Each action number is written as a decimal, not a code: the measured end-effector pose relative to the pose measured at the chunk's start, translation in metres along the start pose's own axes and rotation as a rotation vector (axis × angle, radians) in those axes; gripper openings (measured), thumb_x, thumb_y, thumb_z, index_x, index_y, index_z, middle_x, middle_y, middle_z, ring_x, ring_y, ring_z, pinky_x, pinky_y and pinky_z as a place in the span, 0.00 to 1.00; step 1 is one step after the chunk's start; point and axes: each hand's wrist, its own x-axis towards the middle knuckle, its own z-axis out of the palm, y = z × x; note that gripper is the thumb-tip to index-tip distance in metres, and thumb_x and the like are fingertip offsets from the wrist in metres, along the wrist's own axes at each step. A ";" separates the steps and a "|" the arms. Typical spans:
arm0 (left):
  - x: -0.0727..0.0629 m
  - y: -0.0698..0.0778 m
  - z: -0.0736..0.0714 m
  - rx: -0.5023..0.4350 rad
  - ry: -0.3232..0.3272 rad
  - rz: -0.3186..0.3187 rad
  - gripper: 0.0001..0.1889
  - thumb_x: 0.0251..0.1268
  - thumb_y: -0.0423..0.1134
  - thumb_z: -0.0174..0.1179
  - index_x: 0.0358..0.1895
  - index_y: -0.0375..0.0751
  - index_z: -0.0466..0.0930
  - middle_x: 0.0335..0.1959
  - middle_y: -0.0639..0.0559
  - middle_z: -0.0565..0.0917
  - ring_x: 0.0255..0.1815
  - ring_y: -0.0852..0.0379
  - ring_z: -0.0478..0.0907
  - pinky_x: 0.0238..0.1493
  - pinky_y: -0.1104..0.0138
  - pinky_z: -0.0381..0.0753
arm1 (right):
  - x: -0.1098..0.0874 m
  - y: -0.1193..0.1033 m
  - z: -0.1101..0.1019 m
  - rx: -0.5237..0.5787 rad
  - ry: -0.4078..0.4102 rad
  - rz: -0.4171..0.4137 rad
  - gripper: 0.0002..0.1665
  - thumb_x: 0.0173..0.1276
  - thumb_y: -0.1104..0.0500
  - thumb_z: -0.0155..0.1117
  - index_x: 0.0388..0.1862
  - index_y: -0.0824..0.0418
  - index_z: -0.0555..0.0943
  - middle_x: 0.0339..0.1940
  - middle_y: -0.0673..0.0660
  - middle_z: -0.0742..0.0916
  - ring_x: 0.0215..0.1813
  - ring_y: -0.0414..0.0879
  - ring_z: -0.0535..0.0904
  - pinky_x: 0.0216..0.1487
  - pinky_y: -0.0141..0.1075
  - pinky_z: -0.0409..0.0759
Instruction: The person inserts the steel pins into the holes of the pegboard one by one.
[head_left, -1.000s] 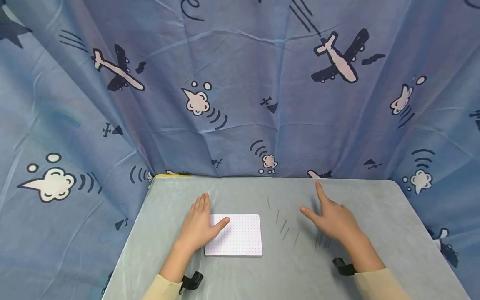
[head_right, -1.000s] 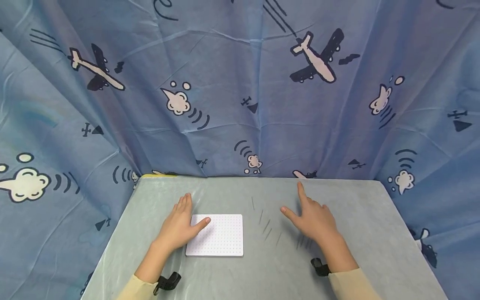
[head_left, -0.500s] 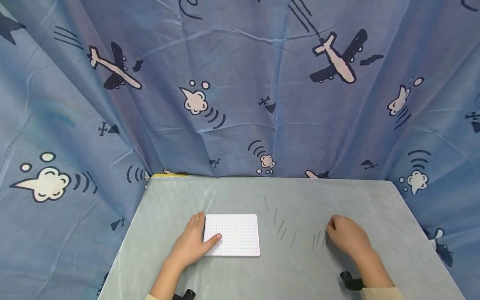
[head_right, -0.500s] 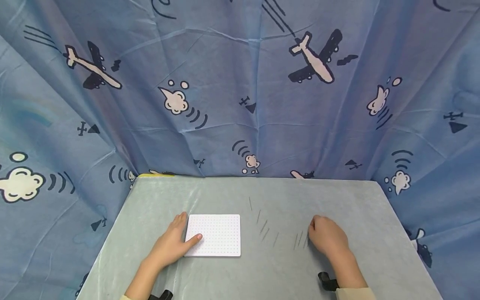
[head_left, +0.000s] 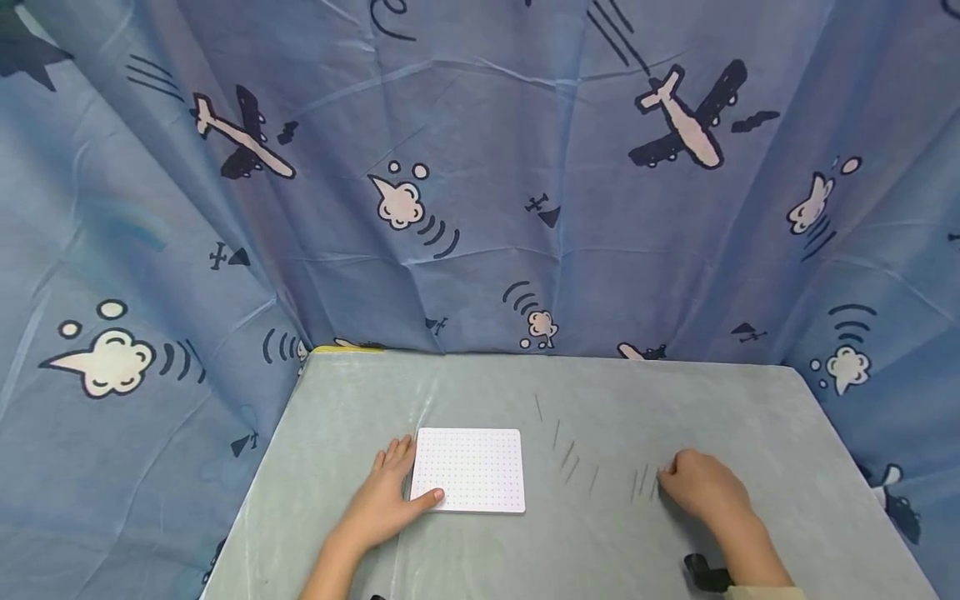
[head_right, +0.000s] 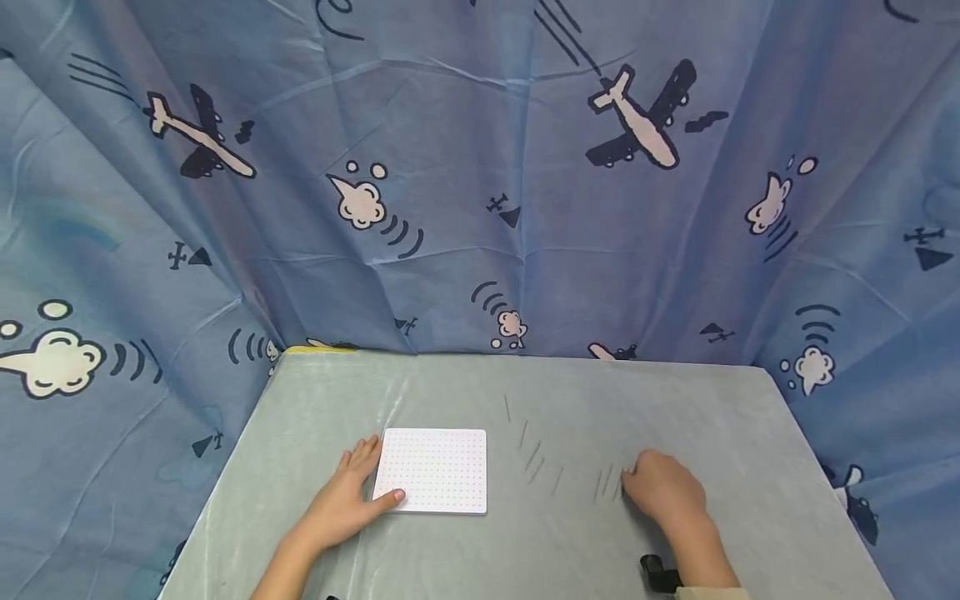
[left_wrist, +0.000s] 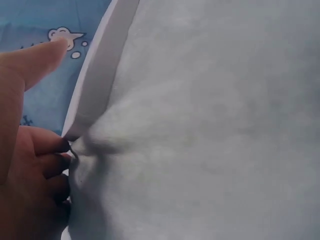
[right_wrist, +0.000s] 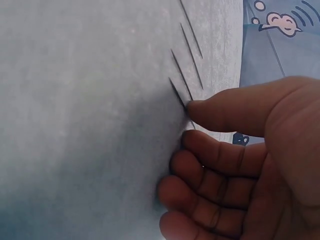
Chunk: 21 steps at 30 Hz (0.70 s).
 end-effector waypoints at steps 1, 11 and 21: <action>-0.001 -0.001 0.001 0.001 0.009 0.008 0.55 0.65 0.67 0.73 0.84 0.32 0.66 0.85 0.31 0.64 0.88 0.30 0.53 0.87 0.36 0.49 | 0.001 0.000 0.001 0.000 -0.002 0.002 0.14 0.76 0.56 0.64 0.31 0.64 0.82 0.27 0.55 0.80 0.30 0.51 0.75 0.32 0.47 0.77; -0.014 -0.011 0.007 -0.015 -0.013 0.008 0.62 0.53 0.70 0.79 0.86 0.38 0.64 0.86 0.37 0.63 0.89 0.35 0.51 0.89 0.41 0.46 | 0.001 -0.005 0.005 -0.007 0.005 0.018 0.14 0.69 0.59 0.63 0.22 0.59 0.76 0.22 0.53 0.74 0.27 0.49 0.71 0.27 0.43 0.69; -0.017 -0.012 0.009 0.038 0.001 -0.011 0.59 0.53 0.65 0.81 0.84 0.37 0.67 0.86 0.43 0.64 0.90 0.43 0.51 0.90 0.48 0.45 | 0.000 -0.014 0.002 -0.020 -0.057 0.093 0.10 0.67 0.60 0.62 0.29 0.66 0.81 0.25 0.58 0.78 0.28 0.52 0.73 0.27 0.44 0.73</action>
